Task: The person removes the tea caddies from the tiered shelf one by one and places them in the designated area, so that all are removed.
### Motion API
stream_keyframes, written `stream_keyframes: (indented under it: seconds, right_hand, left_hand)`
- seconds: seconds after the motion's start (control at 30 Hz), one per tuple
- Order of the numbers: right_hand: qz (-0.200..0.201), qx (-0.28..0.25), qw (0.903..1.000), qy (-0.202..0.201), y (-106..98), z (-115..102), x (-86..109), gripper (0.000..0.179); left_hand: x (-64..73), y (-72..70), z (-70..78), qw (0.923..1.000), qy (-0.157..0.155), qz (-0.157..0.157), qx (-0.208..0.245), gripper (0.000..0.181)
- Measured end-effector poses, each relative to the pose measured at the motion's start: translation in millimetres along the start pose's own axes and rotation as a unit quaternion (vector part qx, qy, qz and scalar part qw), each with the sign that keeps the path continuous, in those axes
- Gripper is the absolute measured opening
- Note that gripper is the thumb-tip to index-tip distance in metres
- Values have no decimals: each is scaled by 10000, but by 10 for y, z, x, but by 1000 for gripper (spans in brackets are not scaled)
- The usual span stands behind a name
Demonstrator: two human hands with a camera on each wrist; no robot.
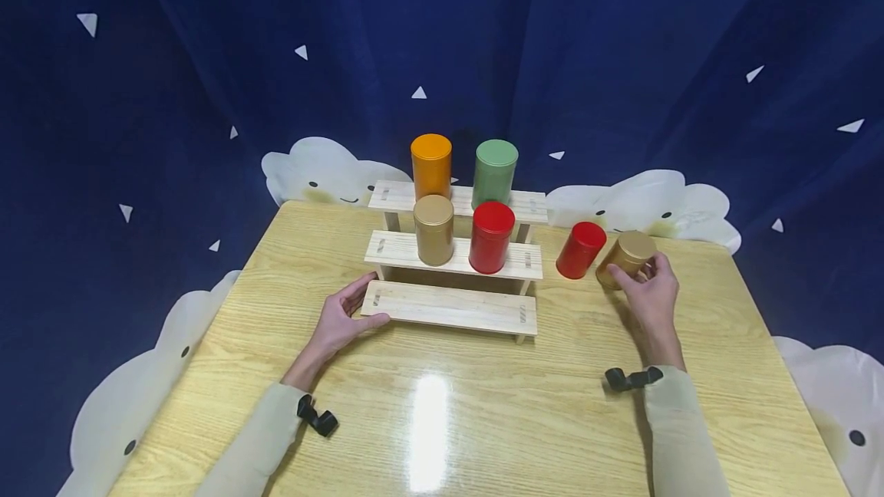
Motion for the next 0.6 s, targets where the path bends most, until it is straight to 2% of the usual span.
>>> stream_keyframes:
  seconds: [0.3,0.5,0.6]
  right_hand:
    - [-69,-79,9997,212,50,78,-59,71]
    - [-154,-662,9958,619,88,139,-64,73]
    - [-171,-672,9957,615,90,130,-62,73]
  left_hand:
    - [-1,1,-8,10000,-61,-8,37,82]
    - [1,0,-10,9999,-23,-21,114,81]
    - [2,-2,-6,9999,-18,6,110,82]
Point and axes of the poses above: each hand's wrist, its own x-axis away from the middle knuckle, its own y-axis out of the palm, z = x × y, the point moved 7 cm from there along -x, towards the middle knuckle, and after that the axes turned 13 degrees about x, right-handed, at the moved point
